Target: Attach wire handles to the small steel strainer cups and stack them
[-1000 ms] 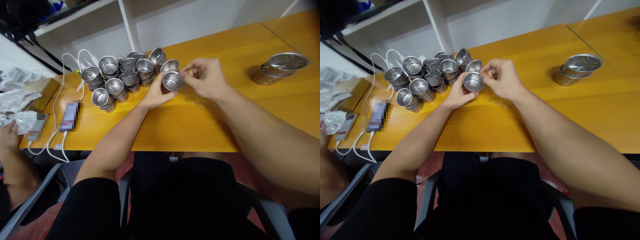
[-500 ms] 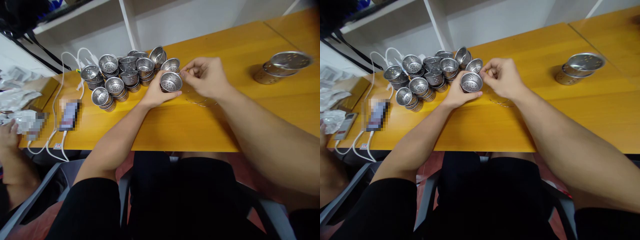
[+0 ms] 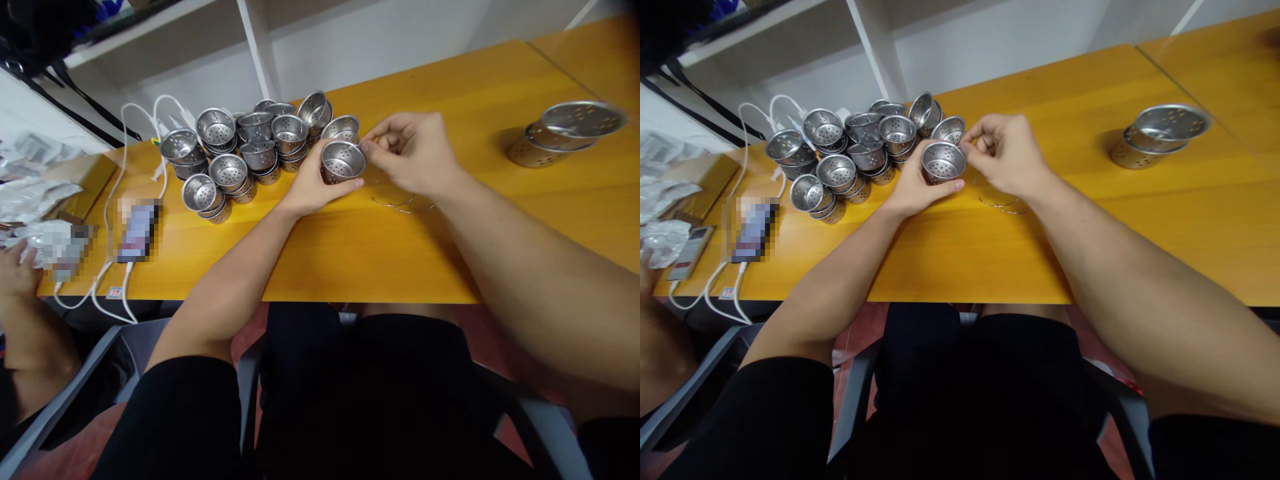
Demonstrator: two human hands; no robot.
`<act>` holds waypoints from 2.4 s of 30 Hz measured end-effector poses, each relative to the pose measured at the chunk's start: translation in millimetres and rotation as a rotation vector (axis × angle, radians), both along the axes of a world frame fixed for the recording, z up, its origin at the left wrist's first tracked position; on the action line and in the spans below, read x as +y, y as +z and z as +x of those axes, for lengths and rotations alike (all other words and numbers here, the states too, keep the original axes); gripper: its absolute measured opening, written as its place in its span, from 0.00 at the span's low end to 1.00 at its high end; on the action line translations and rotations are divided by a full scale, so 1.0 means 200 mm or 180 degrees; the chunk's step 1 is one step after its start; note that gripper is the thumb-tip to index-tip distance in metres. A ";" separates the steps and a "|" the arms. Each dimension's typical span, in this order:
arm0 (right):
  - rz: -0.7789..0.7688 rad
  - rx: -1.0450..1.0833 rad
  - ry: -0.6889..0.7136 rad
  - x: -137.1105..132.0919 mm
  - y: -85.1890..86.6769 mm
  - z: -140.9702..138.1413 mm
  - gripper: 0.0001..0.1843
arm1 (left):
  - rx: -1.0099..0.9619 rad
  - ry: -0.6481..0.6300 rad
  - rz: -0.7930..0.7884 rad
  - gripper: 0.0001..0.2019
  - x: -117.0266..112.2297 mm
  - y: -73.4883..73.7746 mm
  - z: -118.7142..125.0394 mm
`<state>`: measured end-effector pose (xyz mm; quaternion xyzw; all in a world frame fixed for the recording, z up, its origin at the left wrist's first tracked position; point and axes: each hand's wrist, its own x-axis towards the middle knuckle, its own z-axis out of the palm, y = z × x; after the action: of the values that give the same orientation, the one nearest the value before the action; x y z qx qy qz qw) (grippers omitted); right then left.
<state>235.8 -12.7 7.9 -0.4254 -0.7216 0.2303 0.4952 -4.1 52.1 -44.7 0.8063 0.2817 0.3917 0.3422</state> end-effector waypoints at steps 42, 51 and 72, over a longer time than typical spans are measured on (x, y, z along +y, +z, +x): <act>0.0119 0.0061 -0.0017 0.01 -0.01 0.00 0.32 | 0.0116 -0.0136 0.0292 0.56 0.06 -0.09 -0.01; -0.0018 0.0024 -0.0068 0.00 -0.01 0.00 0.18 | 0.0103 -0.0138 0.0324 0.55 0.08 -0.13 -0.01; -0.0073 0.0213 0.0049 -0.02 0.01 -0.01 0.18 | 0.0027 0.0053 0.0123 0.55 0.01 -0.06 -0.01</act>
<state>232.9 -17.0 10.8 -0.4176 -0.7052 0.2565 0.5124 -5.4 55.1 -57.5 0.8121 0.2822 0.3964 0.3221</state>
